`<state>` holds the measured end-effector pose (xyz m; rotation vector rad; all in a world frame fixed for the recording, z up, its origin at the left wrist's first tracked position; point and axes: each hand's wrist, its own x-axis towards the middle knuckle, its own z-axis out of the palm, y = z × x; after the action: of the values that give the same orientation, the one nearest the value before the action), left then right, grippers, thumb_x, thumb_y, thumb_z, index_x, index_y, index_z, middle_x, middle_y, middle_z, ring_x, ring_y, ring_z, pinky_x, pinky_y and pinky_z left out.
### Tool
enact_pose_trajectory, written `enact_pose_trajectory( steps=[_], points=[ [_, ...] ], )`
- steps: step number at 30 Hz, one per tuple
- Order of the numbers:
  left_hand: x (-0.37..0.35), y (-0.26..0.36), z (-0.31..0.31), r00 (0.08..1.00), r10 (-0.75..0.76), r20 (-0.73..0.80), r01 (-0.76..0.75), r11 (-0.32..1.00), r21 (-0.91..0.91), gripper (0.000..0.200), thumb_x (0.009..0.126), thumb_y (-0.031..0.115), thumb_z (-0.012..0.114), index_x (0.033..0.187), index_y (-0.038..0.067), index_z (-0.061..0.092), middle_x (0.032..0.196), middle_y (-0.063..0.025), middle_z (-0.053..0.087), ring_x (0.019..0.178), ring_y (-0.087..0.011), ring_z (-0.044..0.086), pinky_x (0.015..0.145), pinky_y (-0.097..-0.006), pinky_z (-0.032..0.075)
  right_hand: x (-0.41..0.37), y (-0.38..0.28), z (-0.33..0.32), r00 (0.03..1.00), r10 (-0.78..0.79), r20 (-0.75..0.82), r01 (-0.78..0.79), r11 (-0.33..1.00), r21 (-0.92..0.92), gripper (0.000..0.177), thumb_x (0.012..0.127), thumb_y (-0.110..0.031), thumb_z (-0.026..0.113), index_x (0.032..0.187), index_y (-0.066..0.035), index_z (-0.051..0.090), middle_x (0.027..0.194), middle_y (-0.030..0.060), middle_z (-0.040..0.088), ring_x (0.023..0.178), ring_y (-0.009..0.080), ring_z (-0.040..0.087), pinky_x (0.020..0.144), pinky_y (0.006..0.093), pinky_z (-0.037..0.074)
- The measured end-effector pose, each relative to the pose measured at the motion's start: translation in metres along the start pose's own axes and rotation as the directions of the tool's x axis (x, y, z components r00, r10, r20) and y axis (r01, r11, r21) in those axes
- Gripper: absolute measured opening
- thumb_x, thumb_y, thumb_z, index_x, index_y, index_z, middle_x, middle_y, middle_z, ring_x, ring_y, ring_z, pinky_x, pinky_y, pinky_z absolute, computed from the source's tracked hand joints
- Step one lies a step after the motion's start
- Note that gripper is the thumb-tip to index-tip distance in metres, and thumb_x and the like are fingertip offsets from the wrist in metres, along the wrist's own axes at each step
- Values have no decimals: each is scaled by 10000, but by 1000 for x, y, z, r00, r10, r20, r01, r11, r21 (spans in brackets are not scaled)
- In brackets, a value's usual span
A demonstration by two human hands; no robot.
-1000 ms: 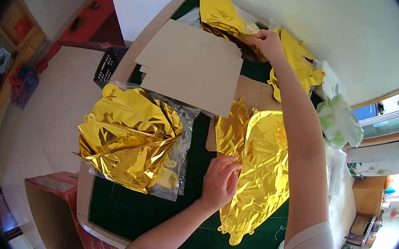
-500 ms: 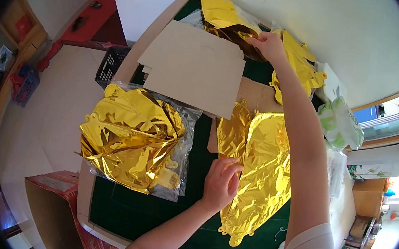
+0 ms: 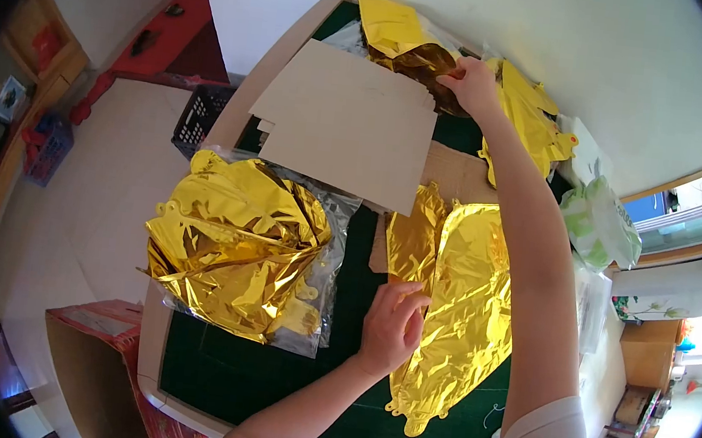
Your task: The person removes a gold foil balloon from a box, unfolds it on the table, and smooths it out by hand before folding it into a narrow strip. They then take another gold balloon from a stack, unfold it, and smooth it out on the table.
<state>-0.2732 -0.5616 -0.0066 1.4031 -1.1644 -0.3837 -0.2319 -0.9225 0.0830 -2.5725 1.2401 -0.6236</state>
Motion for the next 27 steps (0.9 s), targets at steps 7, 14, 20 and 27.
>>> enact_pose_trajectory(
  steps=[7,14,20,27],
  points=[
    [-1,-2,1,1000,3,3,-3,1000,5,215,769,-50,604,958,53,603,1039,-123,588,936,-314,579,773,-369,497,9,16,12,860,-412,-300,367,909,-197,249,741,-199,774,806,-1,636,817,185,639,783,374,615,706,422,497],
    [-1,-1,2,1000,2,11,-2,1000,1,219,759,-54,600,948,57,601,1030,-120,587,934,-315,577,780,-379,492,35,-11,-16,909,-87,-407,134,987,88,210,838,-155,678,1031,-78,646,865,168,661,813,347,633,732,431,515],
    [0,0,1,1000,8,3,-8,1000,8,204,763,-57,592,929,60,605,1017,-117,586,929,-310,578,782,-374,485,64,-7,-40,905,-98,-415,24,984,-179,255,859,-239,672,1029,-50,659,917,154,694,805,317,664,727,405,510],
    [-2,-2,2,1000,22,-10,-22,1000,-1,212,766,-55,593,941,64,595,1009,-119,586,932,-318,578,782,-382,479,72,-10,-83,872,-29,-488,55,998,38,263,867,-197,658,1069,-29,641,962,134,694,727,244,688,621,354,556]
  ],
)
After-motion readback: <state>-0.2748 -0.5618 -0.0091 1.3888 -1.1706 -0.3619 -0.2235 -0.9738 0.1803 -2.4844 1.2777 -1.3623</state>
